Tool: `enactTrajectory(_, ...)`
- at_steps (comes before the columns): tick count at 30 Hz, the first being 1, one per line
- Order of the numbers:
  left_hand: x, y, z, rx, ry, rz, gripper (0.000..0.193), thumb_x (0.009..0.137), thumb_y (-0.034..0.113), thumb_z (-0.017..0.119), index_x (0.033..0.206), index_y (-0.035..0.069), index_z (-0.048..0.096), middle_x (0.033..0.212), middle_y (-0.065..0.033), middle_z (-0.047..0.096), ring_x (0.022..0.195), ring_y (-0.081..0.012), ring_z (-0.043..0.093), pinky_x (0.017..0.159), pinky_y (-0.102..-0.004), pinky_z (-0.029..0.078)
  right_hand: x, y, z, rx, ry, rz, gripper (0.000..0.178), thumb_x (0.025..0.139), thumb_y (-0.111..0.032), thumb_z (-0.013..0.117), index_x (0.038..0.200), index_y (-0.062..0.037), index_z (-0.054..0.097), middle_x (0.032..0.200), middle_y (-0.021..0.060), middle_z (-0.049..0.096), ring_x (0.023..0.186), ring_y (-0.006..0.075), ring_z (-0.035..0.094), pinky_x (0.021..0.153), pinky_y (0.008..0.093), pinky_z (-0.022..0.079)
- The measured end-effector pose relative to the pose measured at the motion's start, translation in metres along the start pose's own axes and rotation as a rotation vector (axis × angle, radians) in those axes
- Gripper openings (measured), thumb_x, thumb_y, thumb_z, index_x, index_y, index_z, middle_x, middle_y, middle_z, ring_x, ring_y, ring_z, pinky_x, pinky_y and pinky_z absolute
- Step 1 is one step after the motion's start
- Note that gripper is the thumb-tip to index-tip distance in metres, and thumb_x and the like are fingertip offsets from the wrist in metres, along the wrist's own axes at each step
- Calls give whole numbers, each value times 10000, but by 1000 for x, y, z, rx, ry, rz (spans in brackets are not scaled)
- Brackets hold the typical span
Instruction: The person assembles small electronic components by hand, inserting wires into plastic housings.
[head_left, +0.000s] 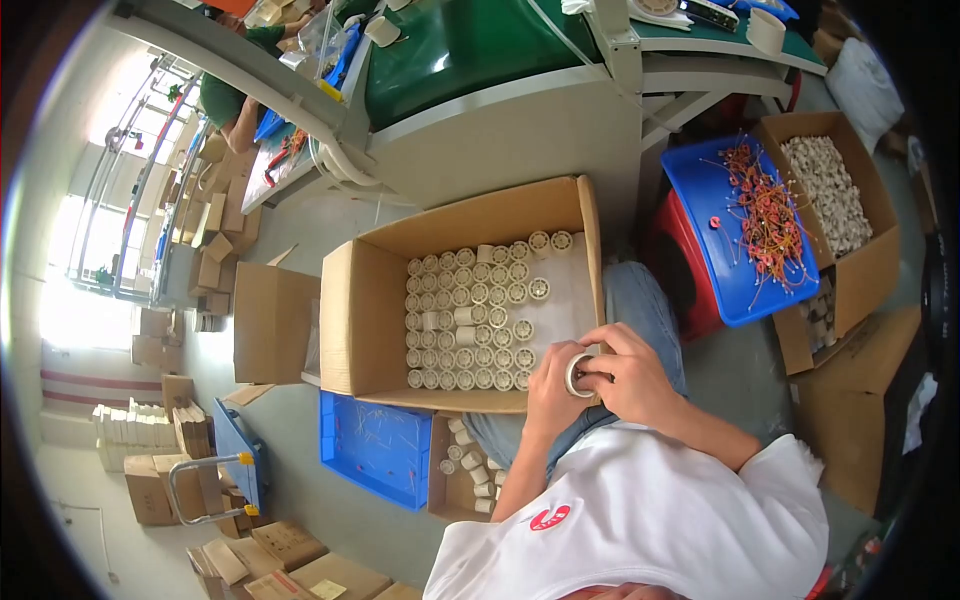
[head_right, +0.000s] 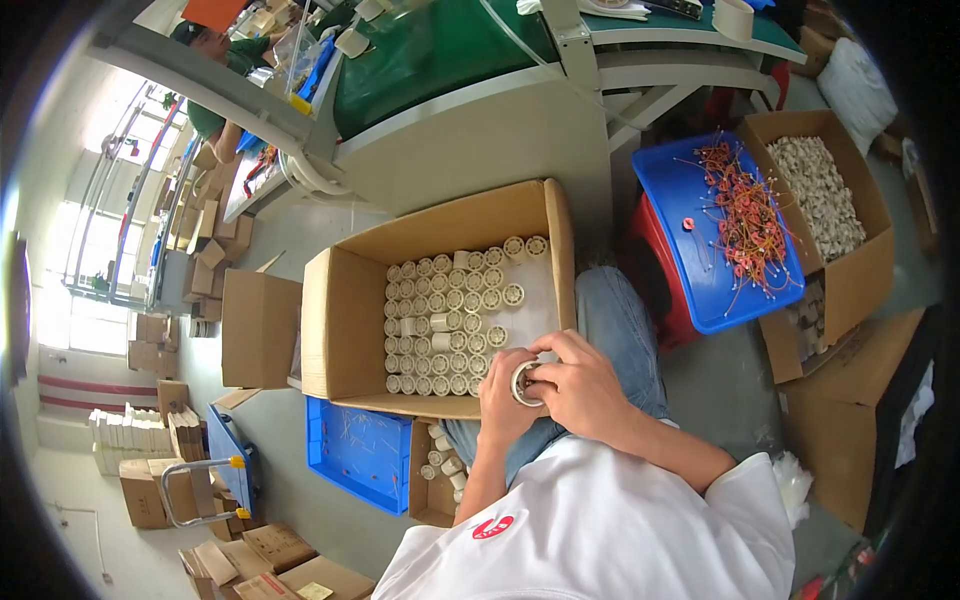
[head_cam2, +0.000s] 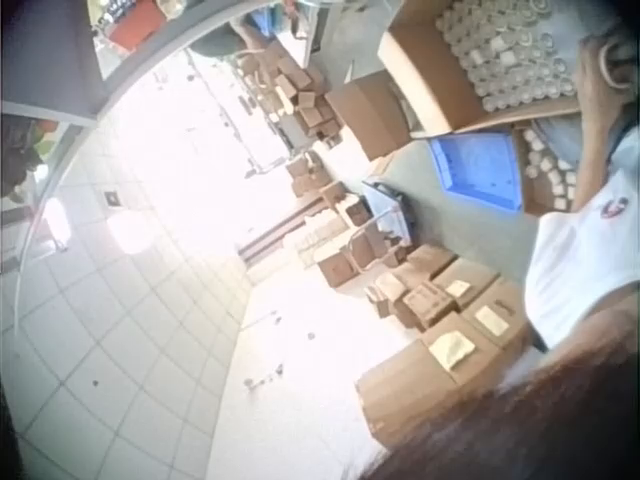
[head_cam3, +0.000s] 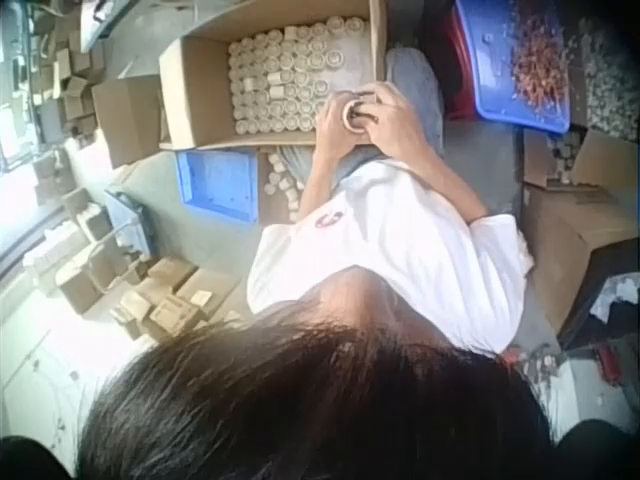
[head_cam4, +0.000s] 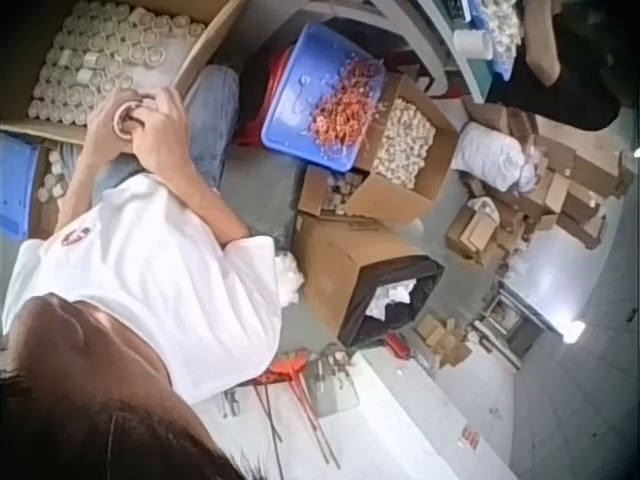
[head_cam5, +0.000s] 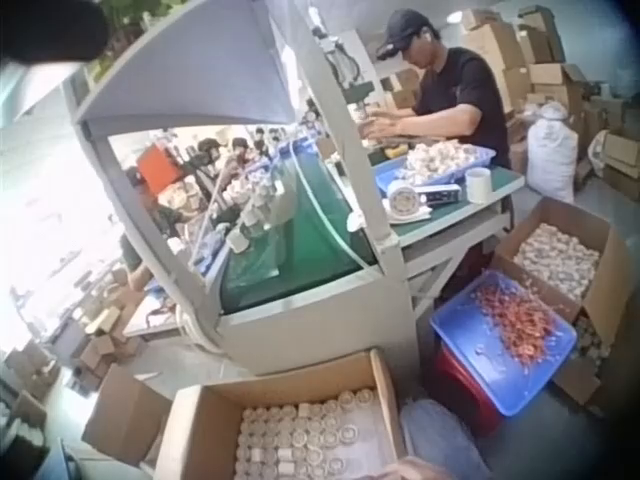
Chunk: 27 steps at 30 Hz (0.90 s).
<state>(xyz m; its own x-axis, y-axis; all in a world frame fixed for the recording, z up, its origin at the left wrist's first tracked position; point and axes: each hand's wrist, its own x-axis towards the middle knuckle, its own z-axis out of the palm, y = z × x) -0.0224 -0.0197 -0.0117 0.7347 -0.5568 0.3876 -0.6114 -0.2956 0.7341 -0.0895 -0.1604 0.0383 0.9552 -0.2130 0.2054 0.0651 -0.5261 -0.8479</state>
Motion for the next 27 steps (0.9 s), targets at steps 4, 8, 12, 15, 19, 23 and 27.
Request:
enactTrajectory(4,0,0,0,-14,4,-4,507,639,-22,776,1090,82,567,993,-112,643,817,-317,645,653,-390,526,1,1,1,48,18,-22,133,692,-26,774,822,-27,746,1067,84,634,937,250,600,731,351,515)
enactTrajectory(8,5,5,0,-5,13,18,508,644,-21,778,1093,77,560,993,-115,645,818,-314,651,647,-390,529,0,0,2,98,30,30,136,698,-10,764,832,-21,746,1057,80,629,893,243,610,743,343,514)
enactTrajectory(12,9,5,-3,39,-34,36,493,645,-32,762,1083,64,556,995,-118,646,819,-319,658,647,-395,534,1,6,9,123,80,4,143,698,4,756,839,-21,747,1049,78,625,852,235,618,738,335,516)
enactTrajectory(15,12,1,-4,44,-61,89,477,665,0,742,1102,57,559,1029,-114,640,821,-330,664,621,-407,534,1,9,13,177,109,5,153,697,22,747,845,-19,747,1044,83,622,829,236,622,729,333,519)
enactTrajectory(19,14,-1,-5,19,-117,39,472,662,-4,739,1094,63,562,1027,-112,640,814,-338,662,620,-412,534,1,15,17,150,121,-7,163,688,35,745,840,-23,750,1045,90,619,825,241,624,732,340,523)
enactTrajectory(23,10,-4,-2,-21,-109,-2,461,651,-10,756,1066,62,569,987,-115,645,803,-330,662,636,-398,539,1,19,18,211,81,65,157,679,36,753,823,-27,758,1040,90,619,844,240,626,759,345,522)
enactTrajectory(27,8,-3,0,-41,-62,-18,448,638,-12,779,1034,63,583,960,-122,649,806,-320,663,662,-385,539,3,19,14,237,53,95,152,679,34,758,822,-19,759,1039,92,628,870,239,632,784,339,521)
